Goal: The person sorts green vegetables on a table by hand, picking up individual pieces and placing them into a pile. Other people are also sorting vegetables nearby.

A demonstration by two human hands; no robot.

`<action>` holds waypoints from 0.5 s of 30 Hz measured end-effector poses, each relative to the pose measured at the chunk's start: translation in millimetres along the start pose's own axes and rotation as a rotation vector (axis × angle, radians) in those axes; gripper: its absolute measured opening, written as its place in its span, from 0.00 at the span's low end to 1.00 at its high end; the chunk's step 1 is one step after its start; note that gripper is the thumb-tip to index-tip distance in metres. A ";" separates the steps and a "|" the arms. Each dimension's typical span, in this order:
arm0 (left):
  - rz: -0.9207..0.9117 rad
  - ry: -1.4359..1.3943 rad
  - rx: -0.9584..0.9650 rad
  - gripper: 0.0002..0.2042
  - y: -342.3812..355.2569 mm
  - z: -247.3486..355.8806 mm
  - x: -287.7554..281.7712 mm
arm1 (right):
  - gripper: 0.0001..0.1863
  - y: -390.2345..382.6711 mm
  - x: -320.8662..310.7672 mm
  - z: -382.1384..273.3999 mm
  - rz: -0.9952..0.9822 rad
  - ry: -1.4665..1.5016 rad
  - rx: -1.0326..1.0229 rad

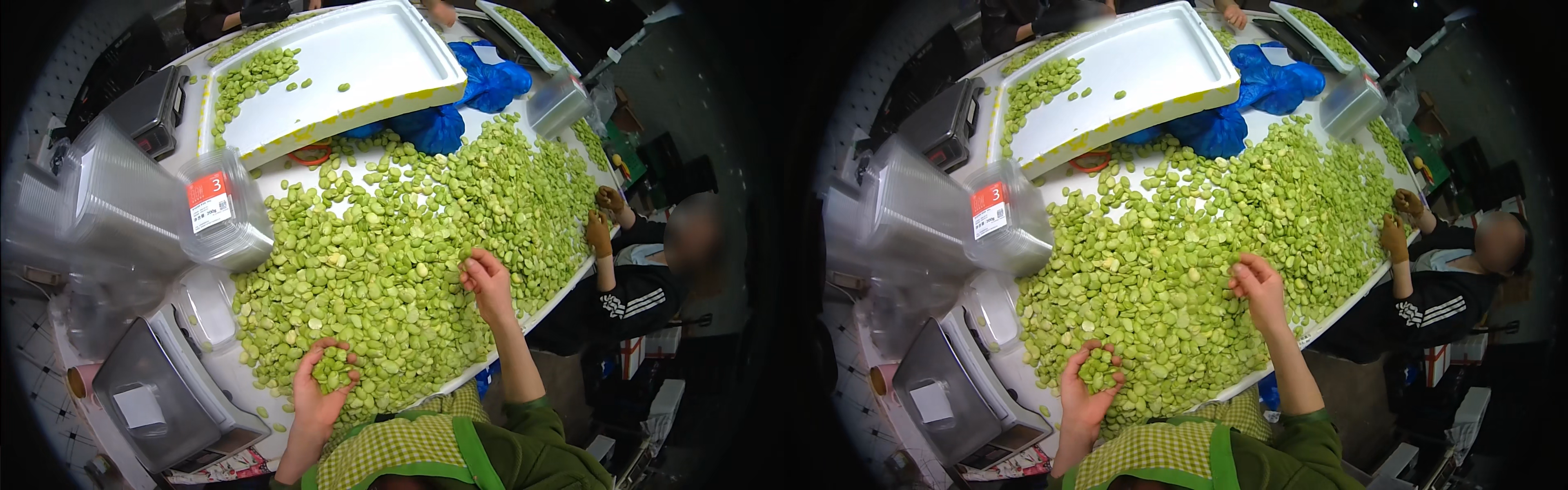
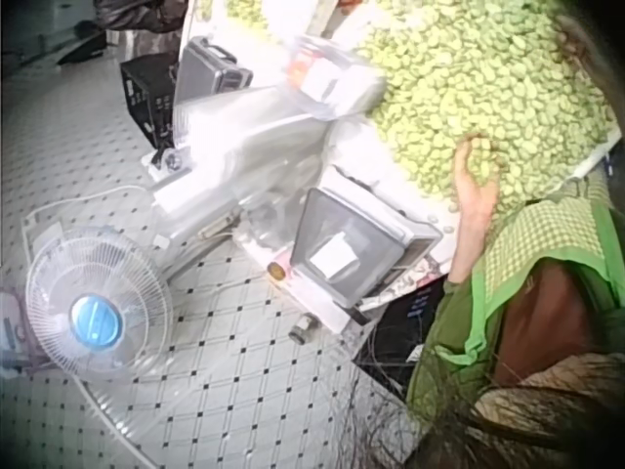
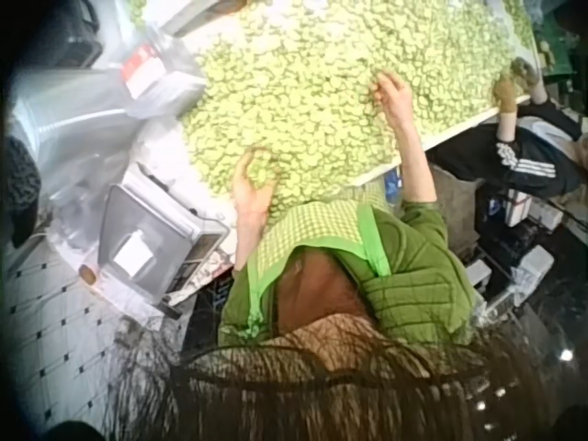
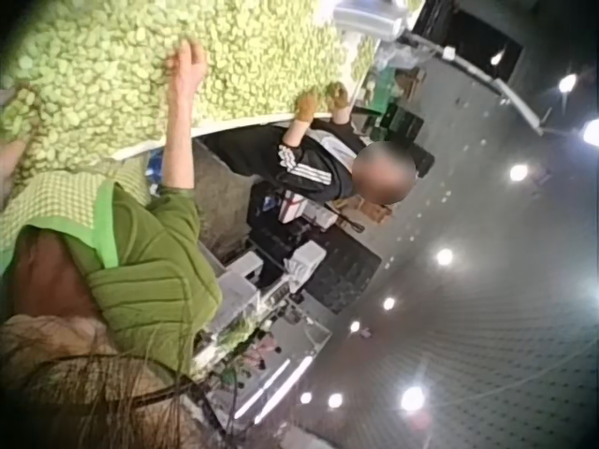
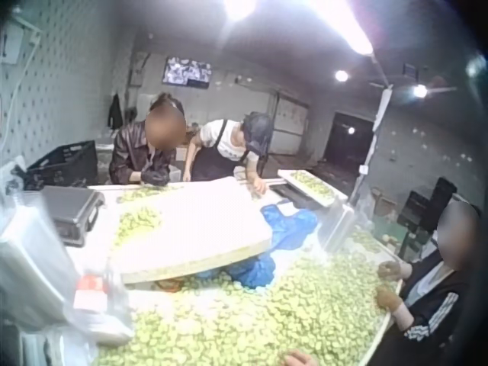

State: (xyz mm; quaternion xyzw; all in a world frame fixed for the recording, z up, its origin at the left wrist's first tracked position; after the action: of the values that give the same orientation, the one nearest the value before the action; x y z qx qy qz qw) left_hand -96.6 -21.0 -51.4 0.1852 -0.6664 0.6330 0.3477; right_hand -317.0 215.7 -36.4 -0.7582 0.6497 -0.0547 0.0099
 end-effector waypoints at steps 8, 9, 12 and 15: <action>0.017 0.102 -0.149 0.13 17.4 -35.7 36.4 | 0.16 -83.2 128.6 -81.7 -0.830 -0.376 -0.478; 0.066 0.112 -0.160 0.13 17.1 -37.9 36.9 | 0.16 -89.8 133.5 -81.9 -0.894 -0.388 -0.556; -0.031 -0.015 -0.238 0.12 20.9 -42.7 33.8 | 0.17 -83.6 133.8 -82.1 -0.867 -0.327 -0.537; -0.101 -0.012 -0.230 0.11 18.1 -37.4 26.3 | 0.16 -25.3 98.3 -65.6 -0.559 -0.569 -0.349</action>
State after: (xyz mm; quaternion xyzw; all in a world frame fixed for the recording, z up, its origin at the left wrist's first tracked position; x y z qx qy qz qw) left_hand -118.7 22.8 -47.6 0.1812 -0.7267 0.5330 0.3938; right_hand -283.6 126.4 37.9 -0.8800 0.3903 0.2667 0.0451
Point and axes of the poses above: each hand's wrist, its own y-axis towards the middle knuckle, its own x-axis out of the palm, z = x × y, the point moved 7 cm from there along y, towards the middle knuckle, and after that the axes turned 10 degrees about -x, right-handed, at the moved point
